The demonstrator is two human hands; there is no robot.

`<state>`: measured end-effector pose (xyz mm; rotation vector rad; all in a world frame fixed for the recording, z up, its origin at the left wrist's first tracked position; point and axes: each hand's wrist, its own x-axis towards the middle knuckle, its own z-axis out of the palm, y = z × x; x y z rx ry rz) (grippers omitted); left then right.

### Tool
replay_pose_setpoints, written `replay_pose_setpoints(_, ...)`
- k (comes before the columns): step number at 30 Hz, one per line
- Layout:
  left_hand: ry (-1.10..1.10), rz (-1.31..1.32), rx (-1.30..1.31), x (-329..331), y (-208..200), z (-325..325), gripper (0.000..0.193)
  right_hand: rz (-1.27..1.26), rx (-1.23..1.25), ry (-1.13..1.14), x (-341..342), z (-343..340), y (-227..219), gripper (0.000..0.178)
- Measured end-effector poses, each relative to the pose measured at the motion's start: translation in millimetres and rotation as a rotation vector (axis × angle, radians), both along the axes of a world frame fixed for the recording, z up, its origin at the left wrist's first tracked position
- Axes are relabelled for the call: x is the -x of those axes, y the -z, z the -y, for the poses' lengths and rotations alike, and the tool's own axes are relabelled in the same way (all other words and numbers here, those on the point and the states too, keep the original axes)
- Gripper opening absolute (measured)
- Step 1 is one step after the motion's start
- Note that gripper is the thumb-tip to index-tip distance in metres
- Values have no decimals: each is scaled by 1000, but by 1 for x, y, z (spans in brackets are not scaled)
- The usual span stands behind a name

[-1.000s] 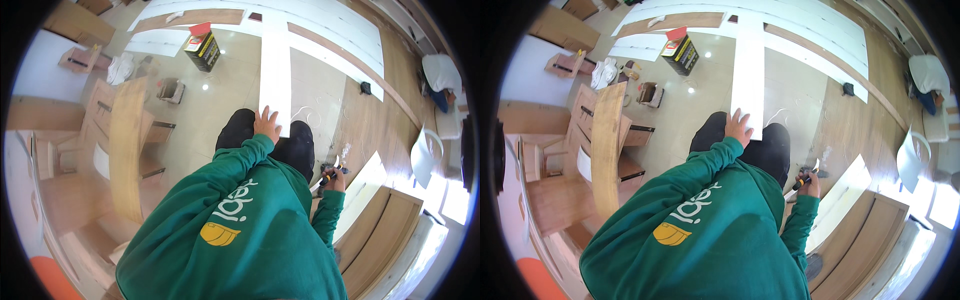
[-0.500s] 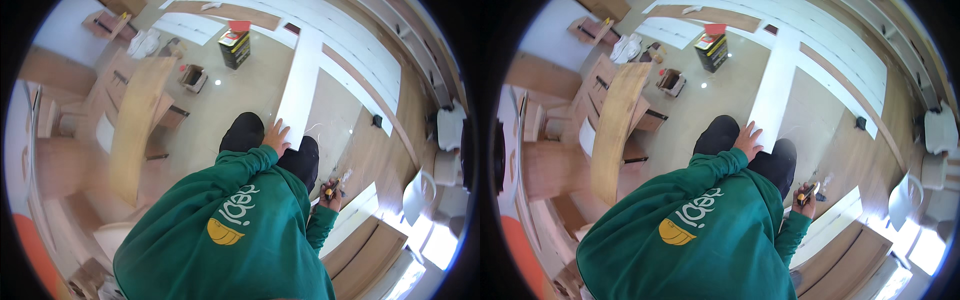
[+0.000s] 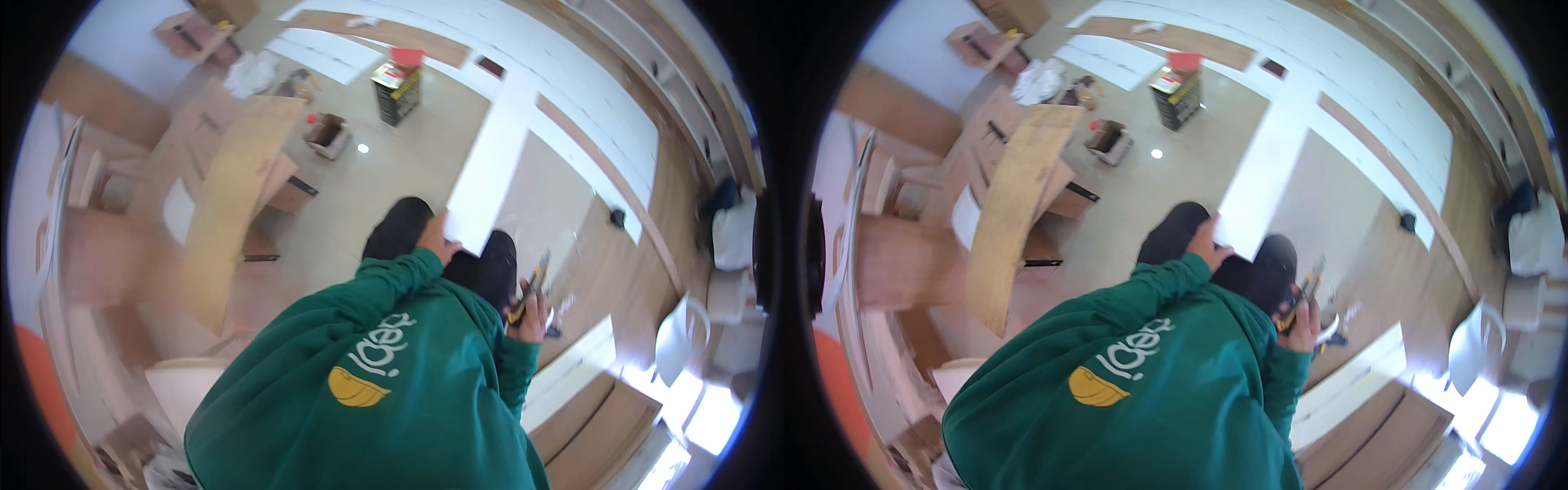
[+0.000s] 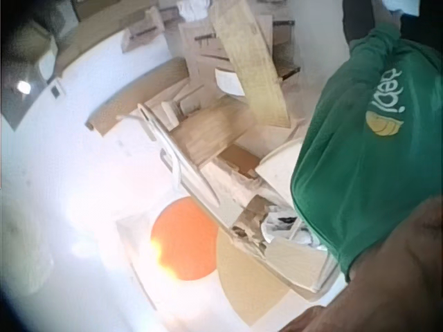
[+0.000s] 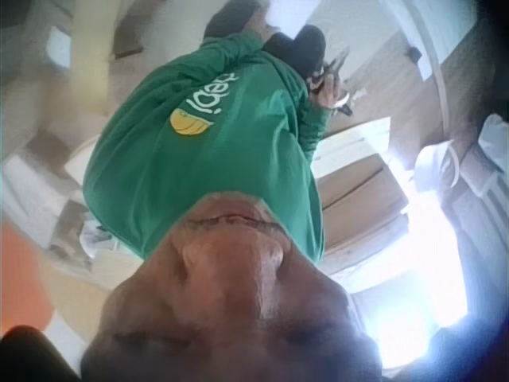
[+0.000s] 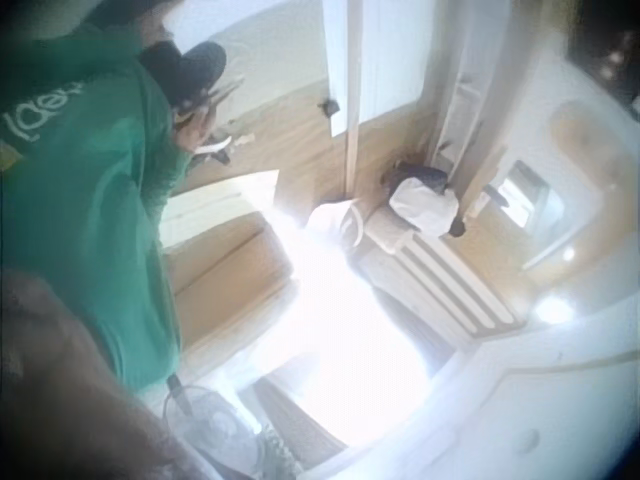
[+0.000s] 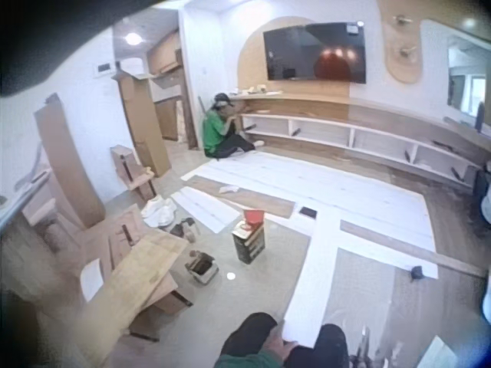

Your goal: The person kneels on the floor and uses a utility knife to trim the edge banding on a white drawer front. They then use a sanding block to smooth the edges of the piece.

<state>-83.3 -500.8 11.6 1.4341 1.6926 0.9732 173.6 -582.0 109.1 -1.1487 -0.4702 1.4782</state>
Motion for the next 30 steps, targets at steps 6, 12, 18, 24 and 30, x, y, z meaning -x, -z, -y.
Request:
replay_pose_setpoints(6, -52, 118, -74, 13, 14, -4, 89, -66, -133, 3, 27, -19, -45, 39)
replay_pose_setpoints(12, 3, 19, 99, 2, 2, -3, 90, 65, -201, -3, 17, -20, -58, 34)
replay_pose_setpoints(18, 16, 36, 129, 13, 1, -8, 88, 238, -226, 23, 30, -17, -37, 31)
replay_pose_setpoints(24, 41, -64, 135, 24, -12, -9, 78, 217, -108, -34, 29, 12, -23, 29)
replay_pose_setpoints(30, -96, 53, 165, 33, -24, -36, 72, 233, -76, 22, 33, -3, -8, 38)
